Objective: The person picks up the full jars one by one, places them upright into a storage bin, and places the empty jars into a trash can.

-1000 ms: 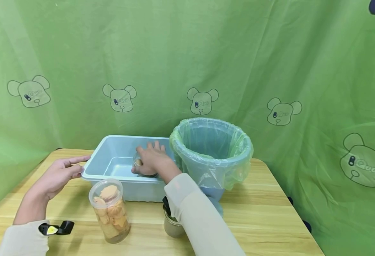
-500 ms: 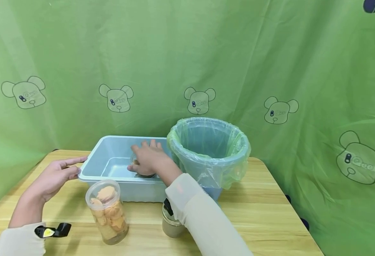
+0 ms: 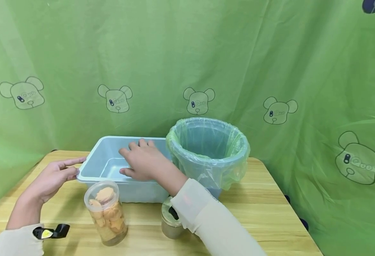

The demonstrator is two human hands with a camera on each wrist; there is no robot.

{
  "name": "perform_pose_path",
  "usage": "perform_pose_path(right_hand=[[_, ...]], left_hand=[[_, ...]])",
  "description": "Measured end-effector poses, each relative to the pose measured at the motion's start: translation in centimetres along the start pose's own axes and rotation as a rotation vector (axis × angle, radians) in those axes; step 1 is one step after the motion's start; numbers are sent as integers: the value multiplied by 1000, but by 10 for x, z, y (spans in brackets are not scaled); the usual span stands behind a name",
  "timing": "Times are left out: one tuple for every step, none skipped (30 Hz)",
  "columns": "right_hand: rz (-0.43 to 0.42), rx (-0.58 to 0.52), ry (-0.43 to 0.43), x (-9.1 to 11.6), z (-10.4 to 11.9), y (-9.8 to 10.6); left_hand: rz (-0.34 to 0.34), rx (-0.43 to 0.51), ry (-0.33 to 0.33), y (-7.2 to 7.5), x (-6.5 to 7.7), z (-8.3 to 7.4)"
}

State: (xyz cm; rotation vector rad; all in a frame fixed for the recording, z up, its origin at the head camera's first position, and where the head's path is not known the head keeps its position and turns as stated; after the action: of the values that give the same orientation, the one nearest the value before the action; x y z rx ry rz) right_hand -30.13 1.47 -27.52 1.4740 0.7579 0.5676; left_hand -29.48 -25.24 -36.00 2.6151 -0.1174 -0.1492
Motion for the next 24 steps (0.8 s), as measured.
perform_pose_path(right_hand=[[-11, 11, 14, 2, 2, 2], [-21, 22, 29, 4, 5, 5], [-31, 37, 43, 6, 8, 7], [-41, 54, 58, 8, 10, 9], [-51, 71, 74, 10, 13, 10], [-60, 89, 88, 12, 16, 12], [-69, 103, 103, 14, 19, 13], [-76, 117, 116, 16, 22, 14], [-83, 132, 130, 18, 25, 14], [-90, 142, 146, 20, 28, 15], [-96, 149, 161, 22, 31, 16], [-103, 156, 176, 24, 34, 16], [-111, 161, 191, 25, 37, 16], [-120, 169, 208, 27, 40, 16], [-128, 174, 222, 28, 42, 15], [-137, 181, 236, 29, 44, 15], [-143, 186, 248, 31, 47, 14], [-147, 189, 260, 31, 49, 14], [-148, 186, 269, 32, 51, 13], [-146, 184, 278, 33, 53, 12], [-144, 181, 286, 33, 55, 10], [-141, 176, 295, 34, 57, 9], [-136, 170, 303, 34, 59, 8], [-134, 165, 311, 34, 60, 6]], left_hand=[[1, 1, -2, 0, 0, 0], [2, 3, -2, 0, 0, -1], [3, 6, -3, 0, 0, -1], [4, 9, -2, 0, 0, -1], [4, 11, -2, 0, 0, -1], [4, 12, -3, 0, 0, -1], [3, 12, -4, 0, 0, -1], [2, 12, -5, 0, 0, -1], [2, 11, -6, 0, 0, -1], [1, 10, -8, 0, 0, -1], [1, 9, -9, 0, 0, -1], [1, 9, -9, 0, 0, -1], [1, 10, -9, 0, 0, -1], [1, 11, -9, 0, 1, -1], [1, 12, -9, 0, 1, -1], [0, 12, -9, 0, 1, -1], [0, 14, -8, 0, 1, -1], [1, 15, -6, 0, 1, -1], [1, 15, -6, 0, 1, -1], [2, 15, -5, 0, 1, 0], [4, 15, -3, 0, 2, 0], [5, 14, -1, 0, 2, -1], [6, 13, 1, 0, 2, -1], [7, 12, 2, 0, 2, -1]])
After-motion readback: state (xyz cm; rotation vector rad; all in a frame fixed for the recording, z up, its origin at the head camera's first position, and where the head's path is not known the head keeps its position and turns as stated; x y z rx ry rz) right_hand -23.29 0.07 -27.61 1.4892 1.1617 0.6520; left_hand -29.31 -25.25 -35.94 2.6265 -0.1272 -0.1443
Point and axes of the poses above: each hand's wrist, its own x-axis away from the middle knuckle, its own y-axis out of the back of the hand, z = x × y, the point moved 4 cm from there along -x, towards the middle knuckle, and after that the axes turned 9 degrees about -x, right-handed, at the moved point
